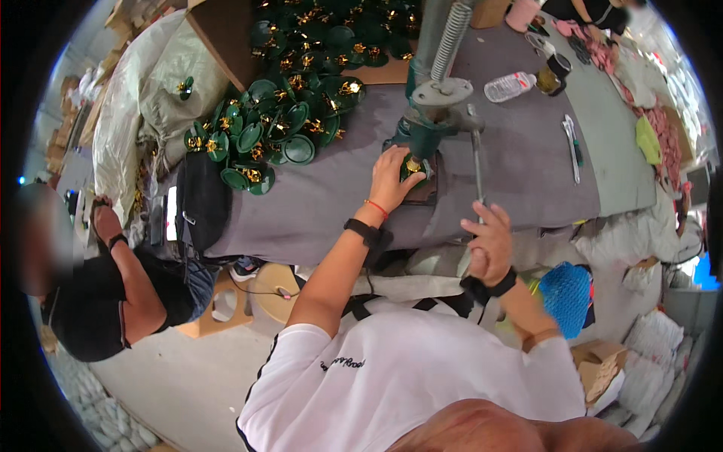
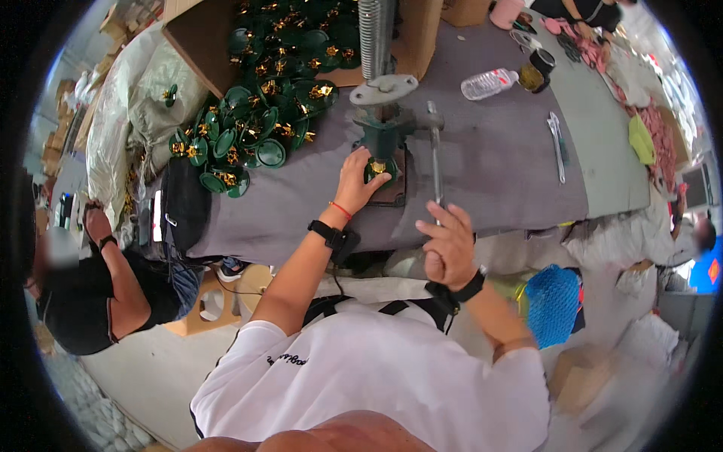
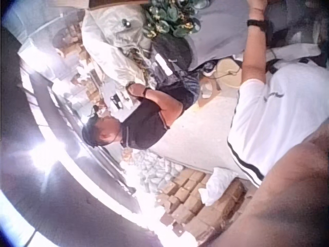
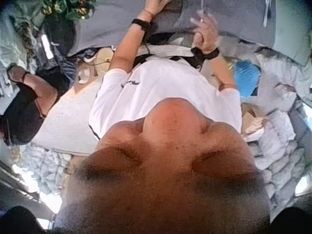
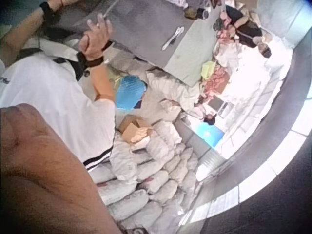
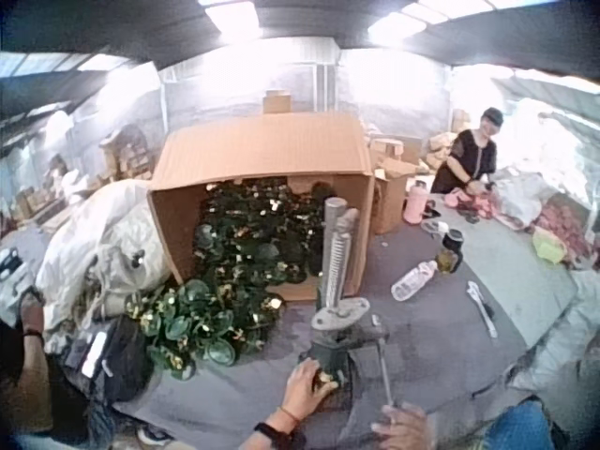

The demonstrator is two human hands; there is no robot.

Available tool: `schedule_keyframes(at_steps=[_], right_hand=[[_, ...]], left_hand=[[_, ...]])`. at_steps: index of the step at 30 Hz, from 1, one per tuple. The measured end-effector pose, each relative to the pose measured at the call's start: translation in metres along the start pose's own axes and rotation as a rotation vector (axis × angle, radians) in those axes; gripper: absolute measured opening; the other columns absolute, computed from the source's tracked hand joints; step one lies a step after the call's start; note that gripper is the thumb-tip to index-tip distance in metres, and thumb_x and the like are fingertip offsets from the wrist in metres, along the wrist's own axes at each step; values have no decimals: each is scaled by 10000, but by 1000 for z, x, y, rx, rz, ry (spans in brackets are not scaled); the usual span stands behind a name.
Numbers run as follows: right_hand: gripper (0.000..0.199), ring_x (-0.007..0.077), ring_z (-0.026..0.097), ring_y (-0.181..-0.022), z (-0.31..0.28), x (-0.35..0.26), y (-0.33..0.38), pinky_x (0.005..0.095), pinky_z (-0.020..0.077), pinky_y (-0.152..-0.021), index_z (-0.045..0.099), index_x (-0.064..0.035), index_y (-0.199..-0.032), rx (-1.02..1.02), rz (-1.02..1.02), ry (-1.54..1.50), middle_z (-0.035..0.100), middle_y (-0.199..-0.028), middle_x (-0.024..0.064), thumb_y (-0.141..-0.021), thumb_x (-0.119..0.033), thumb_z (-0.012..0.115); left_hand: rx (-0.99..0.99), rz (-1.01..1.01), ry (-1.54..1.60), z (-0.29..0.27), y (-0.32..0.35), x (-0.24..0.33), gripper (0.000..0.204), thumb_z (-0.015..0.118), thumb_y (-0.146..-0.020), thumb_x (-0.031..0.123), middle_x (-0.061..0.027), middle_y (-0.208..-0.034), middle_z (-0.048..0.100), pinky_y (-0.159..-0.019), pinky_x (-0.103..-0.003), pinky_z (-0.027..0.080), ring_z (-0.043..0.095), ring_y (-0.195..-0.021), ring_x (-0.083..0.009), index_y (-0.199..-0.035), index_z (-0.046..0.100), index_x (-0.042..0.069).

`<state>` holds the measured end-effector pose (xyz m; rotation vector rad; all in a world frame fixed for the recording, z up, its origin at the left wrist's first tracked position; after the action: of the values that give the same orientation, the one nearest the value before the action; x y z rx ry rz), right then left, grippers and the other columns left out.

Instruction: Operating a manual press machine to assemble green plastic and gold-colored components.

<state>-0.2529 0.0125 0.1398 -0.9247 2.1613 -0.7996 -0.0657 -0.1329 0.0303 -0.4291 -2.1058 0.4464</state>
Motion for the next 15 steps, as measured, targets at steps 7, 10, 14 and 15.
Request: schedule_keyframes(at_steps=[7, 10, 14, 15], right_hand=[[324, 150, 525, -586, -59, 55, -232, 288, 430, -567, 541, -16, -795, 474, 333, -575, 564, -706, 75, -989, -215, 375], [327, 55, 428, -472, -29, 111, -279, 201, 317, -414, 571, -80, -784, 576, 573, -851, 490, -585, -19, -978, -334, 499], [342, 54, 408, -476, -17, 147, -274, 193, 293, -418, 566, -83, -788, 592, 538, -841, 472, -583, -27, -975, -363, 507], [344, 52, 406, -482, -15, 146, -274, 191, 288, -421, 567, -84, -792, 558, 489, -848, 470, -589, -29, -975, -371, 508]], left_hand=[[-150, -31, -40, 1, -2, 5, 341, 726, -811, 258, -238, -1333, 478, -1041, -443, 357, 430, -1252, -409, -1023, 582, 32], [-184, -27, -5, -13, 29, 20, 299, 703, -828, 246, -256, -1370, 443, -1056, -442, 343, 405, -1280, -422, -996, 577, 33], [-317, 92, -143, -47, 90, 38, 341, 698, -826, 258, -246, -1399, 417, -1114, -565, 196, 257, -1376, -448, -1099, 598, 81], [-259, 86, -240, -63, 85, 27, 357, 690, -826, 246, -233, -1405, 413, -1113, -570, 191, 252, -1374, -458, -1132, 596, 89]])
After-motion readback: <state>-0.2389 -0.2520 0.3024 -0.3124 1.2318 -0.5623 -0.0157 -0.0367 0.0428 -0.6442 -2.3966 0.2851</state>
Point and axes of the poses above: each hand's wrist, its own y-axis away from the middle knuckle, its own z-axis out of the palm, x = y × z, the point moved 7 cm from there along -y, towards the middle knuckle
